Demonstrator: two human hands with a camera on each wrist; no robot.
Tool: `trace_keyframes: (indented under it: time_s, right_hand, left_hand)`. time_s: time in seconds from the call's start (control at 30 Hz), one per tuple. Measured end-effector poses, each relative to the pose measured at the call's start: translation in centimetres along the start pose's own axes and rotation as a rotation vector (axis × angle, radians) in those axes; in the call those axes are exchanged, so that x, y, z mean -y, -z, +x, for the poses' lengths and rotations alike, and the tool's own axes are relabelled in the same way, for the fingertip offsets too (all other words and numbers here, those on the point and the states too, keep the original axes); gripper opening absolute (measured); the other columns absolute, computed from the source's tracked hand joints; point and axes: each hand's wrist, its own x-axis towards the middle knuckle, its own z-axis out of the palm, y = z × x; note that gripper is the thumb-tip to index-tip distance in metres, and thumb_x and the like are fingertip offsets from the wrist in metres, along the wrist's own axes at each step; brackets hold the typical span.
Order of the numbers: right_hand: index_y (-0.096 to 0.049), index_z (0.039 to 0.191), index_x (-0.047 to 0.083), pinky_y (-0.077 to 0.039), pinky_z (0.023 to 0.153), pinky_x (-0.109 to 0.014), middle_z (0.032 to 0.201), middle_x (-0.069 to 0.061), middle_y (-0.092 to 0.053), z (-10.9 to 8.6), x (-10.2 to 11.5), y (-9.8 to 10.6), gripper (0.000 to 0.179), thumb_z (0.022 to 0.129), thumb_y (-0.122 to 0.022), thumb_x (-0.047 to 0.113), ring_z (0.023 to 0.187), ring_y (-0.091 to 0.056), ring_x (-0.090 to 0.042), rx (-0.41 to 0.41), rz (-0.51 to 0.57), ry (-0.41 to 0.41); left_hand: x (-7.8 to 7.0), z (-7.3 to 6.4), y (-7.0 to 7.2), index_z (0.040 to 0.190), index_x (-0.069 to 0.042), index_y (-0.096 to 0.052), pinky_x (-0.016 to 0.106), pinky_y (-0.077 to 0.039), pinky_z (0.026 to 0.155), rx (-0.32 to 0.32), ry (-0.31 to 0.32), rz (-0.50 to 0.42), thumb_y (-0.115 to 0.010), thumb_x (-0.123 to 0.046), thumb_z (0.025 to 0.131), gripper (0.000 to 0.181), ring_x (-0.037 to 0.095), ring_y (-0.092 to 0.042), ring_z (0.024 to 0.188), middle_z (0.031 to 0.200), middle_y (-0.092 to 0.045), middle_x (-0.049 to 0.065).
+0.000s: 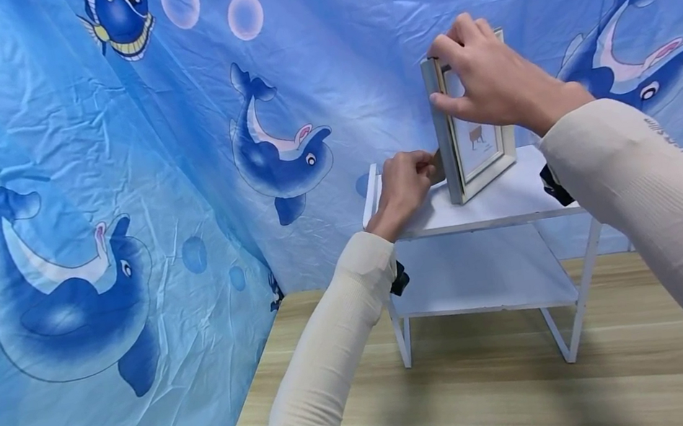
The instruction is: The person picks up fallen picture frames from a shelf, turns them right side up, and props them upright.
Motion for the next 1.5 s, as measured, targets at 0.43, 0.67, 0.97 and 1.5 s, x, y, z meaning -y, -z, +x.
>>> trace_keyframes:
  time_s: [0.43, 0.67, 0.97, 1.5]
  right_hand:
    - [-0.047, 0.13, -0.002, -0.032, 0.079, -0.05, 0.117, -0.024, -0.038, 0.33, -0.35, 0.17, 0.045, 0.095, -0.061, 0.023, 0.103, -0.036, -0.038, 0.015, 0.012, 0.028]
    - [-0.048, 0.132, -0.002, -0.032, 0.083, -0.052, 0.12, -0.024, -0.039, 0.4, -0.57, 0.15, 0.046, 0.095, -0.062, 0.023, 0.105, -0.037, -0.039, 0.028, 0.021, 0.029]
    - [-0.049, 0.131, -0.002, -0.034, 0.084, -0.055, 0.122, -0.026, -0.041, 0.57, -0.73, 0.38, 0.046, 0.093, -0.064, 0.021, 0.106, -0.039, -0.041, 0.031, 0.026, 0.06]
    - [-0.05, 0.132, -0.003, -0.037, 0.085, -0.056, 0.121, -0.025, -0.042, 0.46, -0.52, 0.72, 0.046, 0.093, -0.064, 0.018, 0.107, -0.041, -0.041, 0.056, 0.031, 0.064]
  left_hand:
    - [0.4, 0.08, -0.09, 0.114, -0.008, -0.075, 0.019, -0.052, 0.075, -0.015, -0.022, 0.005, -0.06, -0.005, 0.098, 0.023, 0.013, -0.07, 0.09, 0.103, -0.076, 0.005]
    - [0.35, 0.08, -0.08, 0.113, -0.008, -0.076, 0.018, -0.05, 0.074, -0.008, -0.031, 0.009, -0.059, -0.005, 0.097, 0.023, 0.012, -0.069, 0.089, 0.103, -0.076, 0.005]
    - [0.36, 0.13, 0.01, 0.111, -0.009, -0.076, 0.018, -0.05, 0.075, -0.018, -0.036, 0.029, -0.059, -0.003, 0.097, 0.023, 0.012, -0.069, 0.088, 0.101, -0.076, 0.005]
    - [0.26, -0.13, -0.02, 0.11, -0.008, -0.077, 0.02, -0.052, 0.077, -0.046, -0.038, 0.023, -0.059, -0.003, 0.097, 0.022, 0.014, -0.07, 0.088, 0.1, -0.076, 0.006]
